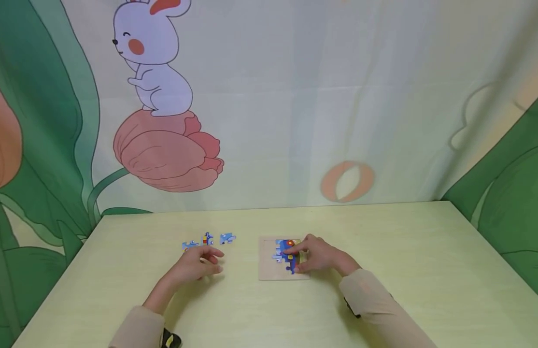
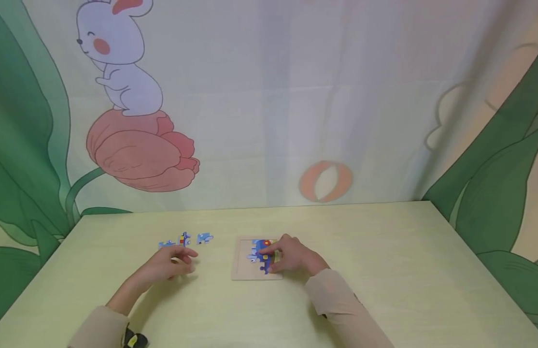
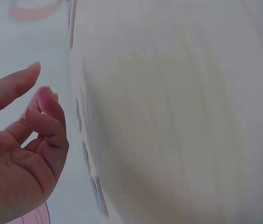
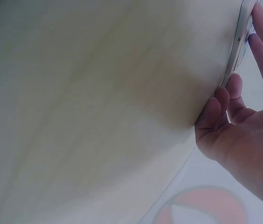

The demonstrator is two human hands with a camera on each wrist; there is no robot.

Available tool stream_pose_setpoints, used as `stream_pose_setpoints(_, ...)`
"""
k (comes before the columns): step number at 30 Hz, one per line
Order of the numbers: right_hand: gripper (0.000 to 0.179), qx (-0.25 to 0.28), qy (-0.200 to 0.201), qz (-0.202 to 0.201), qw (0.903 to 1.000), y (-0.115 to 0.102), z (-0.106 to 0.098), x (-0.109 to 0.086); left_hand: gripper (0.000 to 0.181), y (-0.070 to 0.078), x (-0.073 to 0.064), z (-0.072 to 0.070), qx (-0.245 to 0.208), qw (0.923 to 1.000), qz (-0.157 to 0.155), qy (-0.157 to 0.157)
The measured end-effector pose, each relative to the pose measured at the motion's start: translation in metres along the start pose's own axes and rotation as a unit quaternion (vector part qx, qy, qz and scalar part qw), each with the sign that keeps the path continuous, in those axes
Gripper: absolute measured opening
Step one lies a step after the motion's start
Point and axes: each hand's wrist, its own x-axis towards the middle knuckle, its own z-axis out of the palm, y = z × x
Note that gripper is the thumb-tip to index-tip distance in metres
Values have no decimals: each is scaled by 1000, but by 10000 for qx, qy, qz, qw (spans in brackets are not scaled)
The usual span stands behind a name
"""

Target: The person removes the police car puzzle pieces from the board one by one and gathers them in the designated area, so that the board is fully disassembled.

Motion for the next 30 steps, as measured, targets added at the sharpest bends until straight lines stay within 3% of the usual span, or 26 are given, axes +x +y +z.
stream_pose_setpoints(11, 54, -211, -45, 185, 9996, 1, -1, 1, 31, 38, 29, 56, -26, 9995, -229, -201)
stream_pose_setpoints(17, 59, -343, -89, 289, 9990, 2, 0, 3, 35, 53, 45, 80, 56, 9980, -554, -304)
stream_pose_setpoints(23, 58, -344, -122, 334, 9988, 1, 1, 3, 38, 61, 54, 96, 89, 9972, -747, -26)
stream_pose_setpoints(30, 58, -379, -82, 297, 9988, 0, 0, 2, 36, 69, 55, 104, 388, 9966, -683, 254)
